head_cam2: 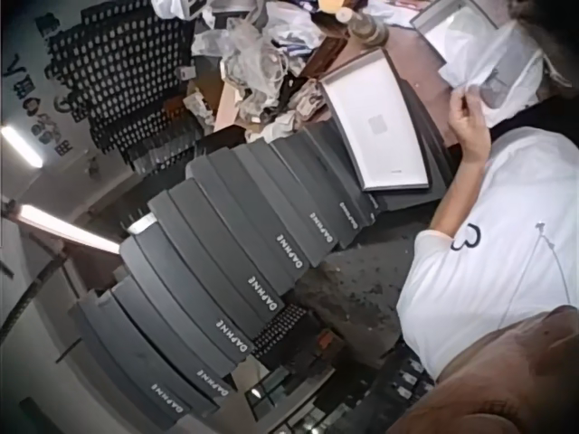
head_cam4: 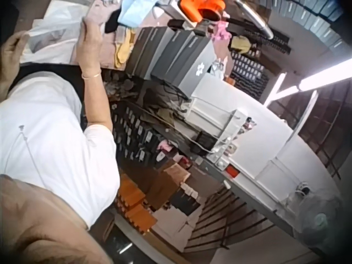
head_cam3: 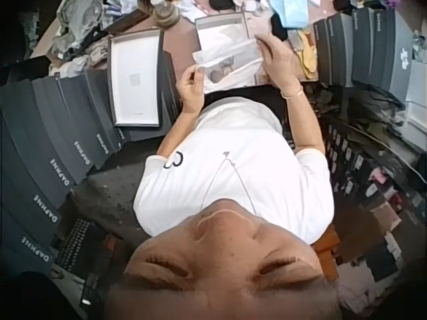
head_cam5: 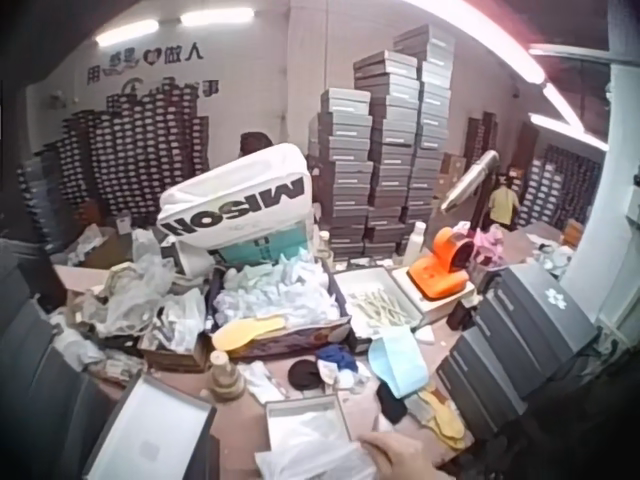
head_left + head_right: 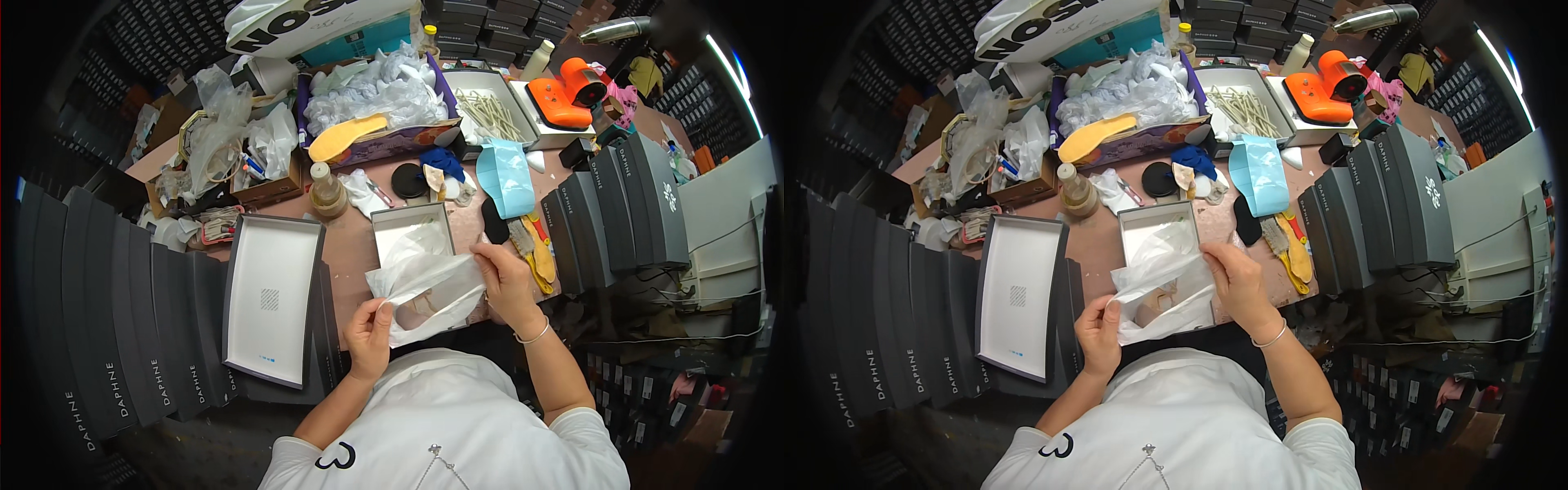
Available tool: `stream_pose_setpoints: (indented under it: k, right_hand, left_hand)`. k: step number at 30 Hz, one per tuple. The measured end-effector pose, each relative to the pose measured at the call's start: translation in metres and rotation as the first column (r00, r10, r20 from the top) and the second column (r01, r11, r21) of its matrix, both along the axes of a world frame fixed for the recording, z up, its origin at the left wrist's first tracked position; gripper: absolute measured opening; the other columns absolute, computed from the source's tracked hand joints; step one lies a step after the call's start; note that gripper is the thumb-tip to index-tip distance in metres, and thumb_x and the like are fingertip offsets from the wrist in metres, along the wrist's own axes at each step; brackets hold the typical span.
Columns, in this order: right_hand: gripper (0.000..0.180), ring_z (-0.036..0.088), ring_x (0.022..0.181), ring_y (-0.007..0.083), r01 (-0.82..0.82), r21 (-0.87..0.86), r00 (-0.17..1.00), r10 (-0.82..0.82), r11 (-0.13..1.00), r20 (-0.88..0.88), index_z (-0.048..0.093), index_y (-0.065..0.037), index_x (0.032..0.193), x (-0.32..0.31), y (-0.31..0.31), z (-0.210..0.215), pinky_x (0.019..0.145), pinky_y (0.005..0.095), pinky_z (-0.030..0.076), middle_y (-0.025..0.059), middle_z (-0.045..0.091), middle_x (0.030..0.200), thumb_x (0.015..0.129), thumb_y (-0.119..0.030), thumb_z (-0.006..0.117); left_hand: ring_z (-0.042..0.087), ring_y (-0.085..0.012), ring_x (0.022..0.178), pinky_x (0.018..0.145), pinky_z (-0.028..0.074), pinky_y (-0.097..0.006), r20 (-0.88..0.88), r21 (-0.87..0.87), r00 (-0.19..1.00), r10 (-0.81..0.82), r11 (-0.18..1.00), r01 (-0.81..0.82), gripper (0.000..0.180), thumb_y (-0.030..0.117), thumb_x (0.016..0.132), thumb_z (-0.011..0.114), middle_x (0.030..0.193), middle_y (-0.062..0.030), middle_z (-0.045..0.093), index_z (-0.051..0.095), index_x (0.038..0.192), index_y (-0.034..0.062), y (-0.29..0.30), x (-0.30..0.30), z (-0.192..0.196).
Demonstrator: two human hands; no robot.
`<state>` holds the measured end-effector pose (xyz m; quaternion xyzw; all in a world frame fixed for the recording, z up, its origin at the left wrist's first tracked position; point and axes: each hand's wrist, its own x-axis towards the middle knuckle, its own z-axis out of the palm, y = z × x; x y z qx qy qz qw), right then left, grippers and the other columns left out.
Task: Packaging high-heeled shoes into boxes with tissue paper and insoles.
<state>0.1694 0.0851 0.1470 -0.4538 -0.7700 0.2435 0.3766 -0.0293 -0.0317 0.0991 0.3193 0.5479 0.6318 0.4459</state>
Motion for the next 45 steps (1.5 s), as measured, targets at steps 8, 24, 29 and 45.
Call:
stream_pose_setpoints:
  k: [8,24,29,45]
  right_hand:
    - [0.015,0.064,0.076,0.0276,-0.142,0.103,0.988,0.147,0.984,-0.041,0.063,0.001,0.098,-0.026,0.013,0.037,0.067,0.0308,0.050,0.0154,0.065,0.086,0.084,0.003,0.061]
    - [0.016,0.060,0.065,0.0189,-0.805,-0.344,0.591,0.698,0.482,-0.405,0.069,-0.001,0.100,-0.039,-0.023,0.087,0.061,0.0274,0.046,0.0086,0.065,0.079,0.087,-0.008,0.063]
    - [0.019,0.063,0.070,0.0226,-0.592,-0.706,0.620,0.779,0.389,-0.091,0.068,-0.001,0.098,0.034,-0.045,0.002,0.067,0.0296,0.050,0.0099,0.066,0.076,0.093,-0.015,0.057]
    - [0.055,0.049,0.117,0.0225,-0.076,-0.744,0.468,-0.635,0.663,-0.614,0.037,0.000,0.135,0.109,-0.071,-0.082,0.100,0.0361,0.040,0.0099,0.050,0.127,0.086,-0.008,0.060]
  left_hand:
    - [0.044,-0.0038,0.063,0.057,0.036,-0.018,-0.289,0.216,0.950,0.121,0.975,-0.059,0.013,0.008,0.091,0.062,0.073,0.0019,0.054,0.064,0.098,-0.0020,-0.010,-0.012,0.028]
    - [0.054,-0.0305,0.116,0.099,0.044,-0.041,0.972,-0.065,0.225,-0.065,0.848,0.527,0.069,0.055,0.092,0.039,0.130,-0.0162,0.051,0.037,0.138,0.0032,0.004,-0.015,-0.015]
    - [0.062,-0.0276,0.100,0.091,0.050,-0.037,0.949,-0.143,0.312,-0.052,0.810,0.569,0.057,0.034,0.085,0.057,0.116,-0.0173,0.059,0.044,0.128,-0.0019,0.038,0.008,-0.029]
    - [0.054,-0.0365,0.106,0.092,0.045,-0.041,-0.859,-0.396,0.167,-0.483,0.836,0.381,0.041,0.015,0.079,0.067,0.113,-0.0175,0.060,0.060,0.118,0.0079,0.107,0.040,-0.151]
